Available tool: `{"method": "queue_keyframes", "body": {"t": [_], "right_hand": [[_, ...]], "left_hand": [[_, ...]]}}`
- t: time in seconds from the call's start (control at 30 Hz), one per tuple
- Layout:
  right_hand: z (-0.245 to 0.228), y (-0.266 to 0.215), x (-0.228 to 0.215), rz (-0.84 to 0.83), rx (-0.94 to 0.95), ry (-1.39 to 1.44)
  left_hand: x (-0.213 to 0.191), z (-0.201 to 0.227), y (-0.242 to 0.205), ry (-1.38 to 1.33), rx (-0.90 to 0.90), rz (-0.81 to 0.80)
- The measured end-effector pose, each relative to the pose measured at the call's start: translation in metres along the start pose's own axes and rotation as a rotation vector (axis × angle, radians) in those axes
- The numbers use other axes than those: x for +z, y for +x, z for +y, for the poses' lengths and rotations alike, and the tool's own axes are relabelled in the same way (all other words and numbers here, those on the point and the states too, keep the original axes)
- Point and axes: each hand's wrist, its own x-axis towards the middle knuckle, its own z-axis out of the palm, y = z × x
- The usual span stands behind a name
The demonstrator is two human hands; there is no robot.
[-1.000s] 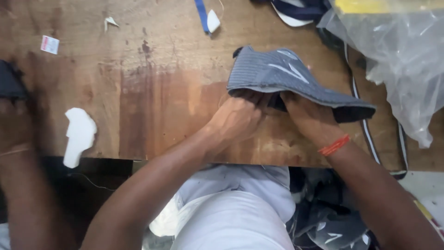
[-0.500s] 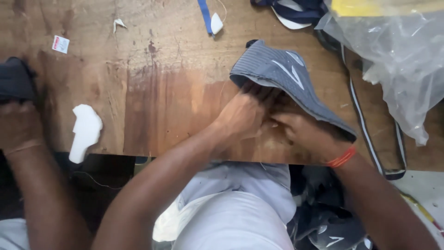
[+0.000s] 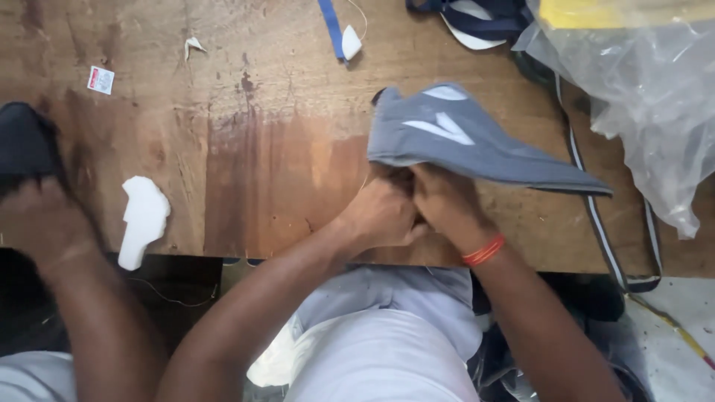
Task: Assembling shoe uppers by inserting foam padding components into the fabric shells.
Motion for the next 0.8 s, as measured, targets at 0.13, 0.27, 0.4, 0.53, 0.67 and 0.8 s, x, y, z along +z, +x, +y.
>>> {"method": "queue_keyframes", "body": {"t": [0.13, 0.27, 0.4, 0.53, 0.67, 0.8], "right_hand": [[0.009, 0.01, -0.014, 0.043, -0.092, -0.004], [0.038, 0.0, 0.009, -0.018, 0.091, -0.091], [0.006, 0.0, 0.004, 0.197, -0.163, 0.023], [-0.023, 0.007, -0.029, 0.01, -0.039, 0.221], [-0.027, 0.0, -0.017, -0.119, 0.081, 0.203], [-0.026, -0.018, 0.022, 0.19, -0.261, 0.12]], "left_hand": [[-0.006, 0.005, -0.001, 0.049, -0.004, 0.018], [-0.002, 0.008, 0.002, 0.286, 0.151, 0.457], [-0.012, 0.013, 0.003, 0.249, 0.103, 0.343], [-0.017, 0.03, -0.015, 0.022, -0.133, 0.071], [-0.042, 0.052, -0.037, 0.078, 0.083, 0.799], [-0.089, 0.047, -0.02, 0.328, -0.035, 1.016]]}}
